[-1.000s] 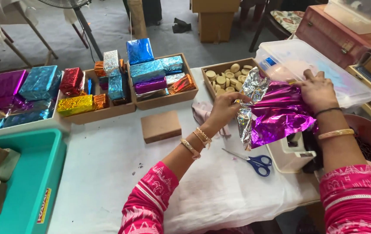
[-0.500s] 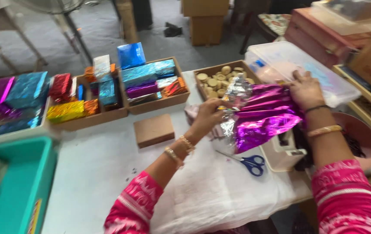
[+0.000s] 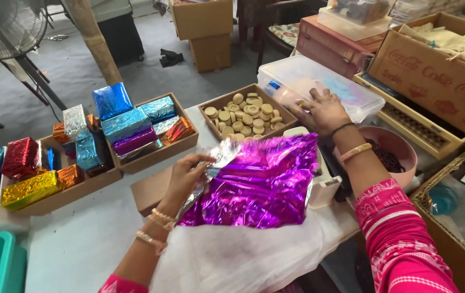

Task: The person places a small cardboard box into a larger box, then retrieves a sheet of shiny purple wrapping paper. They wrap the box with the paper, fold the edges, and secure the package using a tape dispenser.

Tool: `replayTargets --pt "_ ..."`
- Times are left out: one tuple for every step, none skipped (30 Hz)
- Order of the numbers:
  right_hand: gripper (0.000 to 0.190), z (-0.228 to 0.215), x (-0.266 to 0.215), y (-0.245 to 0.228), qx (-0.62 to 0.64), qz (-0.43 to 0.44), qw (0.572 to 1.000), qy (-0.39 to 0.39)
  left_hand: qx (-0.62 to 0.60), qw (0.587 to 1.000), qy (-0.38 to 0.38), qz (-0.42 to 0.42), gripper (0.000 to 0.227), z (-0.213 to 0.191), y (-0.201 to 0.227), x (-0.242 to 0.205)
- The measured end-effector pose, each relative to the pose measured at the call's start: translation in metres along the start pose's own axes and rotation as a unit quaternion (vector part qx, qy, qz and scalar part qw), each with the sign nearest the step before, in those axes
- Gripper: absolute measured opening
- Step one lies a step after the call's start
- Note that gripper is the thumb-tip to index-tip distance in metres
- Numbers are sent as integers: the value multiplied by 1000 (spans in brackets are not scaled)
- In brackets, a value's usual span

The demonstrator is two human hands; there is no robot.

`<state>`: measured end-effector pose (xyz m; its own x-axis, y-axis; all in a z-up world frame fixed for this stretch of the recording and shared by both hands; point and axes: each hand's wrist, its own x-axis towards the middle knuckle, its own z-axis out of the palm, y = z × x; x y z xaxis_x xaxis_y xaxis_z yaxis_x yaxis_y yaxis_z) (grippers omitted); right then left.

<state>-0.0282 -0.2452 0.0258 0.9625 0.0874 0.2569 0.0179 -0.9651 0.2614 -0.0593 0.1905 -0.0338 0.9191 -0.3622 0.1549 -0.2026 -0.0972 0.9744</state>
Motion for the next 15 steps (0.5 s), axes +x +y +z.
replayTargets --pt "33 -1 -1 1 0 0 1000 2 0 1000 0 2 21 -6 -2 -5" --pt "36 -3 -1 2 29 -3 1000 4 18 1000 -13 -7 23 -13 -3 -10" --pt "42 -4 -2 2 58 -5 998 7 36 999 -26 -16 24 -19 -5 -15" --pt "42 -4 2 6 57 -5 998 8 37 999 -26 -15 24 -25 -8 -18" --pt "59 -3 5 11 98 -8 995 -8 66 997 -40 8 24 -30 -12 -22" --pt "81 -3 7 16 139 -10 990 -24 94 994 -54 30 23 -35 -16 -26" --pt "81 4 10 21 138 -10 990 -24 93 994 -55 31 23 -38 -16 -31" --pt "83 10 13 27 142 13 985 -96 91 994 -63 24 24 -41 -17 -36" --pt "84 16 17 31 146 35 975 -166 89 993 -70 17 24 -44 -17 -40" --pt "84 15 16 31 144 35 975 -165 88 994 -70 18 24 -47 -16 -44" --pt "72 14 17 29 120 16 980 -156 79 994 -72 11 26 -50 -16 -48" --pt "62 13 18 27 95 -4 985 -146 70 995 -74 5 28 -54 -15 -52" --pt "62 -4 13 14 94 -6 985 -145 70 995 -72 5 28 -58 -15 -56" --pt "55 -20 9 1 105 28 984 -141 64 995 -75 11 29 -63 -14 -59" --pt "48 -36 3 -11 115 62 982 -137 58 995 -78 15 29 -67 -14 -63"
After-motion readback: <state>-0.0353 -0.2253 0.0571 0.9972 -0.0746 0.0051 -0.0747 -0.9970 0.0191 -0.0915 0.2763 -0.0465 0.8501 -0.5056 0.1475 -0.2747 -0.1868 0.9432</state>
